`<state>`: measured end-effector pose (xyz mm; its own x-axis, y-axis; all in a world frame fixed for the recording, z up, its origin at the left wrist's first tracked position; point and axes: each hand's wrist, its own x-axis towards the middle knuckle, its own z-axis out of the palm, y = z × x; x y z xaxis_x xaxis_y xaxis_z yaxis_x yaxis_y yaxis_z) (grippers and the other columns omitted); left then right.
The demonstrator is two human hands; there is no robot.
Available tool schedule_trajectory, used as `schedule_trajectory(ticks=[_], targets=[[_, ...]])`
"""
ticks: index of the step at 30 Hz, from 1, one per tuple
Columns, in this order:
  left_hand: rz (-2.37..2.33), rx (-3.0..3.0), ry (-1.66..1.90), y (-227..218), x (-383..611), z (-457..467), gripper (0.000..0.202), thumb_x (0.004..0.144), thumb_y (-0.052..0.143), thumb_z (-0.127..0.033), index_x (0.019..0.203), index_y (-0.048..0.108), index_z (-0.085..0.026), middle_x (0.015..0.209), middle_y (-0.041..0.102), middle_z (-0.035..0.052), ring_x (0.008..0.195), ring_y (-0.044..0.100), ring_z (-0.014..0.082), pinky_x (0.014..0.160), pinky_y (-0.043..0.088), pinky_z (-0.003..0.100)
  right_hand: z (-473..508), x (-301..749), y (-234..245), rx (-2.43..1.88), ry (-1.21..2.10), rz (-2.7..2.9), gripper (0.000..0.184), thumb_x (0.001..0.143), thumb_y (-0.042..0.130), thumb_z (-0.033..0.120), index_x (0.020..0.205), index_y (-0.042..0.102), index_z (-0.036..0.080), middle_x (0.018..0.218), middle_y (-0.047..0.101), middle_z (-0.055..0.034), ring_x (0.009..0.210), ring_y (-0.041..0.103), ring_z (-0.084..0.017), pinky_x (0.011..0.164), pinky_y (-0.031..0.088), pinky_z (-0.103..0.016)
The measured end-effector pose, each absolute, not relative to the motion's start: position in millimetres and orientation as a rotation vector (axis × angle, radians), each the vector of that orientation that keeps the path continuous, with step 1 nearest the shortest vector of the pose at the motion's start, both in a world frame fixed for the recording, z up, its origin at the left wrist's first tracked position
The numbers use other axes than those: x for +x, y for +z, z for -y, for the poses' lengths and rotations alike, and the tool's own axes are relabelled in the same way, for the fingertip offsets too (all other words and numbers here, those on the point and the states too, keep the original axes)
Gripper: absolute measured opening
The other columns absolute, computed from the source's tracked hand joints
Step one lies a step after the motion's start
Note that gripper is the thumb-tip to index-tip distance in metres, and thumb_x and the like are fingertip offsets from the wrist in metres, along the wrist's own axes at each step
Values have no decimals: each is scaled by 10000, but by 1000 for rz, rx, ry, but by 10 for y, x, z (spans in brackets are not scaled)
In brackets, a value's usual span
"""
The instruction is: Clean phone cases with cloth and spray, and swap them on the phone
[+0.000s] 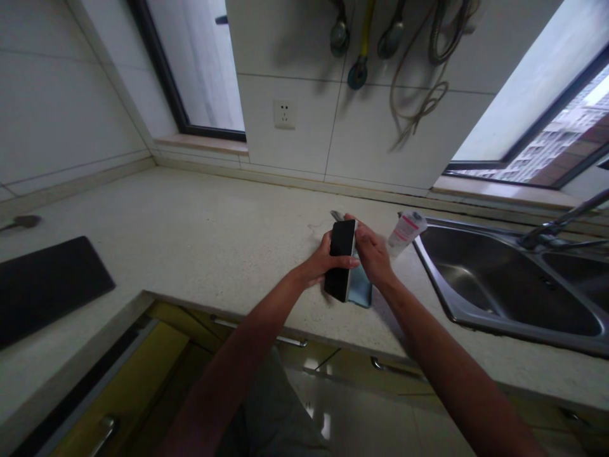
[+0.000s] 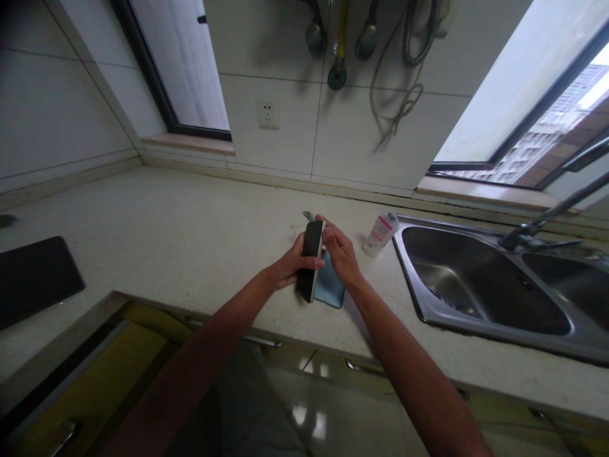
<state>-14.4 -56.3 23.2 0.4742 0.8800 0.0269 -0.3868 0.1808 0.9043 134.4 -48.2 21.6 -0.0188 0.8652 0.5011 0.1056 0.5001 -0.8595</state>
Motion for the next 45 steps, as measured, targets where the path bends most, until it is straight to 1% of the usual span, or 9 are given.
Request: schedule_trajectory(ticks=[5, 9, 20, 24, 27, 30, 36, 42, 45], targets=[[-509, 905, 913, 235, -171, 567, 755, 535, 883, -221, 1155, 453, -248, 1149, 585, 45, 1082, 589, 219, 959, 463, 407, 499, 1279, 147, -985, 873, 1616, 711, 893, 371, 790, 1056, 734, 201, 935, 739, -50, 804, 669, -210, 755, 570, -358], [-497, 838, 909, 188, -184, 526, 689, 528, 881, -265, 1076, 463, -250, 1068, 616, 19, 1029, 625, 224, 895, 498, 409, 526, 1242, 135, -978, 881, 1696, 694, 902, 354, 783, 1033, 708, 200, 858, 703, -37, 735, 631, -197, 645, 547, -323], [-458, 798, 1018, 233, -153, 511, 560, 524, 861, -291, 944, 498, -216, 842, 612, -15, 826, 648, 177, 750, 500, 309, 544, 1209, 195, -900, 884, 1686, 601, 936, 436, 684, 1240, 695, 235, 1105, 745, -53, 1047, 685, -247, 943, 551, -422], [-499, 722, 1037, 192, -186, 438, 570, 575, 803, -306, 1057, 500, -269, 823, 590, -48, 678, 615, 130, 582, 433, 238, 531, 1230, 171, -951, 815, 1665, 615, 918, 460, 704, 1300, 672, 271, 1288, 692, -71, 1219, 629, -275, 1018, 526, -472], [-519, 615, 1009, 124, -212, 349, 419, 601, 734, -385, 943, 547, -233, 693, 559, -40, 575, 563, 131, 500, 395, 236, 558, 1221, 154, -949, 801, 1701, 609, 938, 462, 669, 1366, 622, 267, 1360, 651, -83, 1239, 621, -280, 1027, 527, -486], [-516, 554, 980, 83, -215, 286, 328, 603, 649, -423, 833, 586, -197, 655, 598, 21, 635, 607, 193, 584, 487, 311, 607, 1186, 133, -925, 680, 1851, 599, 977, 459, 585, 1471, 508, 249, 1408, 616, -101, 1302, 578, -278, 1078, 485, -502], [-409, 532, 993, 106, -185, 236, 554, 529, 556, -334, 1037, 666, -142, 949, 737, 123, 952, 695, 322, 849, 540, 438, 626, 1163, 81, -883, 119, 2255, 668, 1002, 456, 453, 1596, 245, 233, 1587, 387, -118, 1498, 317, -275, 1235, 200, -581], [-423, 499, 870, 116, -208, 253, 640, 461, 553, -273, 1071, 690, -137, 965, 755, 122, 933, 710, 341, 798, 564, 439, 506, 1265, 59, -1060, -68, 2225, 665, 1027, 391, 414, 1615, 143, 228, 1622, 309, -122, 1525, 237, -270, 1242, 130, -602], [-395, 540, 854, 151, -217, 277, 573, 540, 627, -376, 1058, 698, -141, 933, 756, 125, 902, 717, 335, 757, 570, 422, 448, 1324, 49, -1125, -47, 2159, 652, 1031, 373, 425, 1613, 161, 220, 1621, 310, -131, 1521, 251, -280, 1231, 167, -613]])
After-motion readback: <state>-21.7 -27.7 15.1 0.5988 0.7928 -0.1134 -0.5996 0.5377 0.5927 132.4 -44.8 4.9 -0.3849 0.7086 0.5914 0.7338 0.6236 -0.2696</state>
